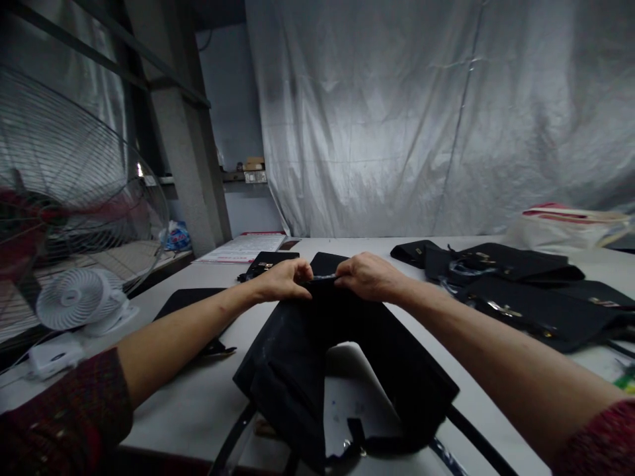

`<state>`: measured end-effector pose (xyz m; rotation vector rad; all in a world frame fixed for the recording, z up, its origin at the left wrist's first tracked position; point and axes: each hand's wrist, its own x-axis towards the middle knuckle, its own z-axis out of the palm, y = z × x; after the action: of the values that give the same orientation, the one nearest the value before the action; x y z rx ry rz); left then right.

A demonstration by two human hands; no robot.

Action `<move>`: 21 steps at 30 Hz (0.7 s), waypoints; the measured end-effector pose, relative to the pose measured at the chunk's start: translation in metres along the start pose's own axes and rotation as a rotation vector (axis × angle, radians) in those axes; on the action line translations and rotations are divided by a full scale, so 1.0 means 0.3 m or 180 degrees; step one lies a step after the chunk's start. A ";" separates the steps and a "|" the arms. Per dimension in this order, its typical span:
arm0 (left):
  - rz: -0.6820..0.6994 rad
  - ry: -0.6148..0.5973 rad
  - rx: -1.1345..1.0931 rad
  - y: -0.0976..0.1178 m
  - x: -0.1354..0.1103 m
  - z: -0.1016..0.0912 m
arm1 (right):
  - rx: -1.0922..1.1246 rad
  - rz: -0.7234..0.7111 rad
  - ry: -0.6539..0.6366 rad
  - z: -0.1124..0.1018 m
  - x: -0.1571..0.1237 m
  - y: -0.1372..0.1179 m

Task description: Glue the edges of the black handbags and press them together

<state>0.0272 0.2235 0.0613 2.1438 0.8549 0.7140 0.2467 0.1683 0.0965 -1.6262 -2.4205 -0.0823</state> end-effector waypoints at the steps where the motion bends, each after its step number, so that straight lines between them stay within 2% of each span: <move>1: -0.0046 -0.0043 -0.0145 -0.002 0.002 0.003 | 0.0016 0.0015 0.0013 0.001 -0.004 0.003; 6: -0.0119 -0.0089 -0.0177 0.012 0.000 0.008 | 0.0080 0.0021 0.0049 0.010 -0.005 0.002; 12: 0.0121 0.0248 0.0661 0.020 -0.002 -0.004 | -0.0031 0.0156 0.0217 0.017 -0.005 -0.041; 18: 0.0252 0.0176 0.1173 0.061 0.018 0.011 | -0.0178 0.0256 0.0287 0.020 -0.011 -0.065; 21: 0.0418 0.0328 0.1558 0.086 0.027 0.033 | -0.0288 0.0252 0.0292 0.022 -0.010 -0.067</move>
<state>0.0482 0.2118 0.0773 2.6351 1.0325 0.7427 0.2283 0.1592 0.0910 -1.7149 -2.3124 -0.2510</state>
